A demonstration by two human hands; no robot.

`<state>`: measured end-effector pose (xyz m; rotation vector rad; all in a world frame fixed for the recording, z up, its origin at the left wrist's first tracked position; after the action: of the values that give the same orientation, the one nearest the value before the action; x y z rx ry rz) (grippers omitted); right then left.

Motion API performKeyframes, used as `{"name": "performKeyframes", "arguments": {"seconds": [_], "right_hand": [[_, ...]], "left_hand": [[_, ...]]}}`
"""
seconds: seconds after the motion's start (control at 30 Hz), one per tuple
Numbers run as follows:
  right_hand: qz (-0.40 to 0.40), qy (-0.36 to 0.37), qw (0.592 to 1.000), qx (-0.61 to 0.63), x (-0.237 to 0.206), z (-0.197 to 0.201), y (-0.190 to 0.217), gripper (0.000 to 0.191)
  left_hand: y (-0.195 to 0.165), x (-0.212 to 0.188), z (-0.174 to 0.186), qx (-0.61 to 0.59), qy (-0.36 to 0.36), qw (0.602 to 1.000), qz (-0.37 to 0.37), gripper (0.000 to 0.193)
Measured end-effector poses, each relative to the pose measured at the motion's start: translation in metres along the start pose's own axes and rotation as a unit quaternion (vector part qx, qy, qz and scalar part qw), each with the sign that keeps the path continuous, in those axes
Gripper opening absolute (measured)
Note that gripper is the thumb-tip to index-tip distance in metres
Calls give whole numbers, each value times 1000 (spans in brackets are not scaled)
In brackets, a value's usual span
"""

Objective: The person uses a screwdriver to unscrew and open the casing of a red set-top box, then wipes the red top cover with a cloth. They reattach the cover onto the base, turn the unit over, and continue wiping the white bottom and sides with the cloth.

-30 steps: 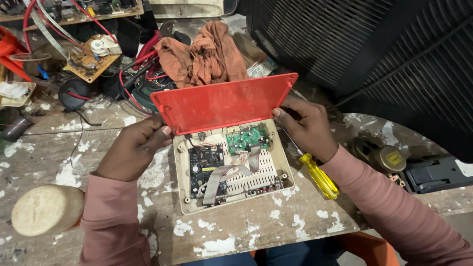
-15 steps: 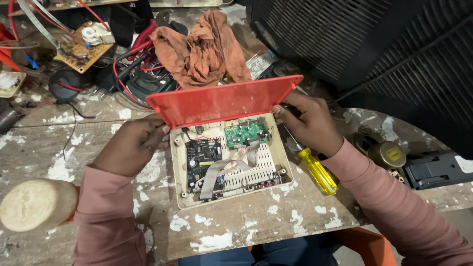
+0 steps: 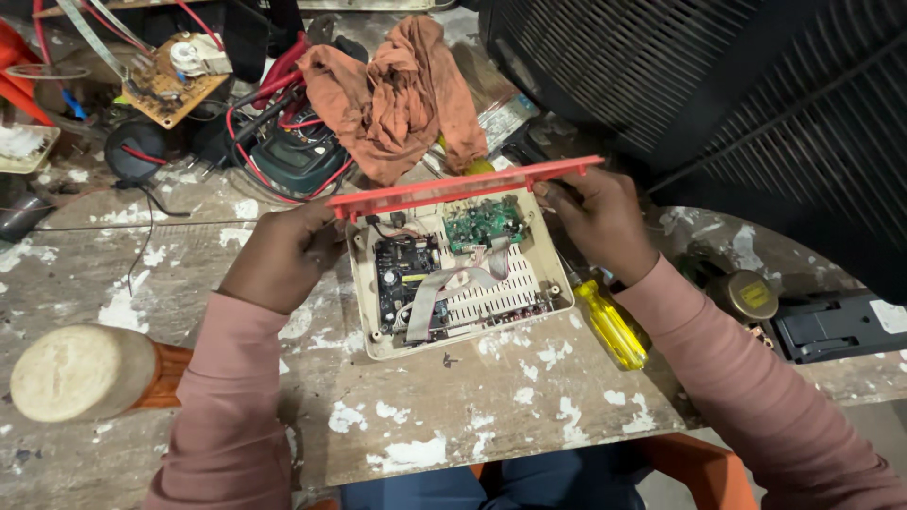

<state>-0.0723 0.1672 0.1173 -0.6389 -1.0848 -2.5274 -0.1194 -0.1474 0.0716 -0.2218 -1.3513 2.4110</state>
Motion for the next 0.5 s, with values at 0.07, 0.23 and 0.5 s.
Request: {"name": "performKeyframes", "arguments": {"seconds": [0.07, 0.23, 0.5], "right_hand": [[6, 16, 999, 29, 0, -1, 3, 22], [98, 71, 992, -21, 4, 6, 26, 31], [172, 151, 971, -64, 2, 3, 47, 34]], "left_hand": [[-13, -3, 0, -49, 9, 998, -37, 47], [-31, -10, 6, 33, -21, 997, -70, 39], [-19, -9, 4, 8, 5, 1000, -3, 37]]}}
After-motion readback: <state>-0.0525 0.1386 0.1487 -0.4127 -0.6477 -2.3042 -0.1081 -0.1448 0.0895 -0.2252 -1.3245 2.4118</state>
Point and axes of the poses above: each hand's wrist, its own x-axis towards the middle knuckle, its own z-axis out of the back of the hand, y = z × x, the point moved 10 cm from there along x, towards the middle knuckle, and after that the axes turned 9 degrees about z, right-handed, at the moved point
